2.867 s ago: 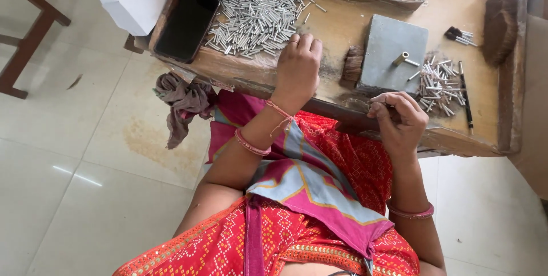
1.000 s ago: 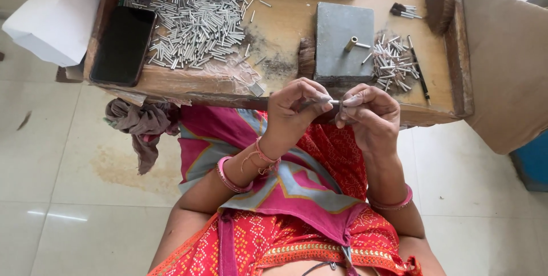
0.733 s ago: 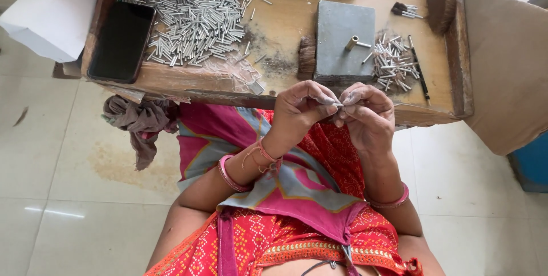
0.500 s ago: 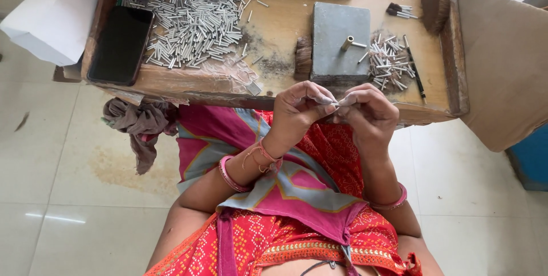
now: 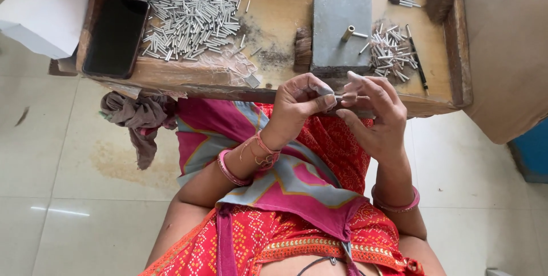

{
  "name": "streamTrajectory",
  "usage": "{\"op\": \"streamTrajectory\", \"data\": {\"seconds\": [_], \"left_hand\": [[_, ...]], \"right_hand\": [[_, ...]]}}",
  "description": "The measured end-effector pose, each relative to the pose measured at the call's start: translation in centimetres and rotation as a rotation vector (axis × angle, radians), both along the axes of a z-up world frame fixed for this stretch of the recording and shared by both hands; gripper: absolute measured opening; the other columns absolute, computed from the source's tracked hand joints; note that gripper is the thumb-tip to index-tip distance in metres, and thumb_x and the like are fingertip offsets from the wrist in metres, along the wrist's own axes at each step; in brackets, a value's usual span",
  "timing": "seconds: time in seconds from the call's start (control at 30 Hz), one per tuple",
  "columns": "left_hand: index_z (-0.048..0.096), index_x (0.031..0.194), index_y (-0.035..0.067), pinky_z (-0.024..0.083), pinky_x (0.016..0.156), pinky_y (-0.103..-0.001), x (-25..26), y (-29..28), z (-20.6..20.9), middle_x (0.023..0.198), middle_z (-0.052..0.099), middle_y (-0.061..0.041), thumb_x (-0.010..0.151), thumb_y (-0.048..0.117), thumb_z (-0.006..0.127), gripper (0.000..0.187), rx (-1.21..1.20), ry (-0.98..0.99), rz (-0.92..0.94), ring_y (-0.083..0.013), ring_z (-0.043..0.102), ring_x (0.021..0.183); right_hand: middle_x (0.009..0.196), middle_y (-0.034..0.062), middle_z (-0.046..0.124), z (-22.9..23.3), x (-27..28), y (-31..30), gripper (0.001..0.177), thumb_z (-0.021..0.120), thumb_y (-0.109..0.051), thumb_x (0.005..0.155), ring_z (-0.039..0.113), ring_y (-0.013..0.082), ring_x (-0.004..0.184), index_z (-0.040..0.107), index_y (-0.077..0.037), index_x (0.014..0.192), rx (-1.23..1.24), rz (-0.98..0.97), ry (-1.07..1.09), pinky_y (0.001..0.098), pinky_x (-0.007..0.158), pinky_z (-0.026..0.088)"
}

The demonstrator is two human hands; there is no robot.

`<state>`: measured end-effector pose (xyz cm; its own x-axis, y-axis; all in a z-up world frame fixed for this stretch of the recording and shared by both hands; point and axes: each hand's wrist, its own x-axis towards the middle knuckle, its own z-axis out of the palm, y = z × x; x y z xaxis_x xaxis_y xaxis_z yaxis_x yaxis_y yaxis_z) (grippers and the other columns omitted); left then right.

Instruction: The recorder is manually assembling small metal pins and components on a manufacturing workbench.

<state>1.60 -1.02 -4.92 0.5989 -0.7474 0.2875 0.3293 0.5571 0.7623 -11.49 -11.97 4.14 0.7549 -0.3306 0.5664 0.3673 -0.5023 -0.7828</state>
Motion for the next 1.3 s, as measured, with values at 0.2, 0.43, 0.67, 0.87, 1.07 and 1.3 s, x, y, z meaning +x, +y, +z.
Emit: {"op": "streamTrajectory", "data": {"seconds": [0.2, 0.43, 0.67, 0.87, 1.07, 1.3], "left_hand": [[0.066, 0.096, 0.002, 0.052, 0.070, -0.023, -0.3, 0.1, 0.6, 0.085, 0.071, -0.003, 0.096, 0.002, 0.075, 0.009, 0.074, 0.034, -0.054, -0.0067, 0.064, 0.077], [0.066, 0.095, 0.002, 0.054, 0.069, -0.023, -0.2, 0.2, 0.4, 0.083, 0.071, -0.003, 0.099, 0.009, 0.074, 0.011, 0.113, -0.015, -0.059, -0.0069, 0.065, 0.076], [0.064, 0.097, 0.002, 0.055, 0.078, -0.023, -0.4, 0.5, 1.5, 0.088, 0.068, -0.001, 0.098, 0.004, 0.075, 0.011, 0.105, -0.136, -0.018, -0.0056, 0.063, 0.084], [0.061, 0.099, 0.002, 0.054, 0.086, -0.022, -0.1, 1.0, 2.5, 0.097, 0.064, 0.000, 0.097, -0.006, 0.073, 0.015, 0.047, -0.255, 0.048, -0.0038, 0.060, 0.094], [0.060, 0.094, 0.002, 0.053, 0.081, -0.023, 0.4, 1.4, 3.2, 0.095, 0.063, -0.001, 0.094, -0.007, 0.075, 0.017, 0.094, -0.358, 0.109, -0.0048, 0.059, 0.091], [0.061, 0.095, 0.003, 0.054, 0.083, -0.031, 1.2, 2.4, 4.3, 0.094, 0.065, -0.009, 0.087, -0.008, 0.074, 0.019, 0.080, -0.956, 0.480, -0.0194, 0.064, 0.092]], "right_hand": [[0.106, 0.0122, 0.068, -3.1, -0.8, -1.3, 0.024, 0.079, 0.007, 0.092, 0.069, 0.0131, 0.087, 0.074, 0.000, 0.114, -0.260, -0.178, -0.036, 0.0223, 0.070, 0.056], [0.104, 0.0116, 0.068, -2.5, -0.9, -1.3, 0.026, 0.082, 0.006, 0.089, 0.068, 0.0176, 0.089, 0.076, 0.000, 0.113, -0.344, -0.244, -0.060, 0.0260, 0.070, 0.055], [0.100, 0.0112, 0.069, -2.0, -0.7, -0.8, 0.023, 0.082, 0.007, 0.090, 0.068, 0.0165, 0.083, 0.077, -0.002, 0.110, -0.352, -0.228, -0.041, 0.0259, 0.070, 0.053], [0.102, 0.0122, 0.070, -2.5, -0.3, -1.1, 0.018, 0.082, 0.007, 0.091, 0.070, 0.0200, 0.089, 0.072, 0.001, 0.105, -0.301, -0.220, -0.079, 0.0276, 0.076, 0.056], [0.100, 0.0113, 0.071, -2.0, 0.5, -0.9, 0.016, 0.080, 0.009, 0.089, 0.070, 0.0207, 0.089, 0.071, 0.001, 0.100, -0.334, -0.206, -0.074, 0.0303, 0.078, 0.055], [0.107, 0.0119, 0.071, -1.8, 1.1, -1.0, 0.018, 0.076, 0.010, 0.084, 0.066, 0.0219, 0.100, 0.069, 0.000, 0.097, -0.353, -0.124, -0.062, 0.0293, 0.084, 0.055]]}}
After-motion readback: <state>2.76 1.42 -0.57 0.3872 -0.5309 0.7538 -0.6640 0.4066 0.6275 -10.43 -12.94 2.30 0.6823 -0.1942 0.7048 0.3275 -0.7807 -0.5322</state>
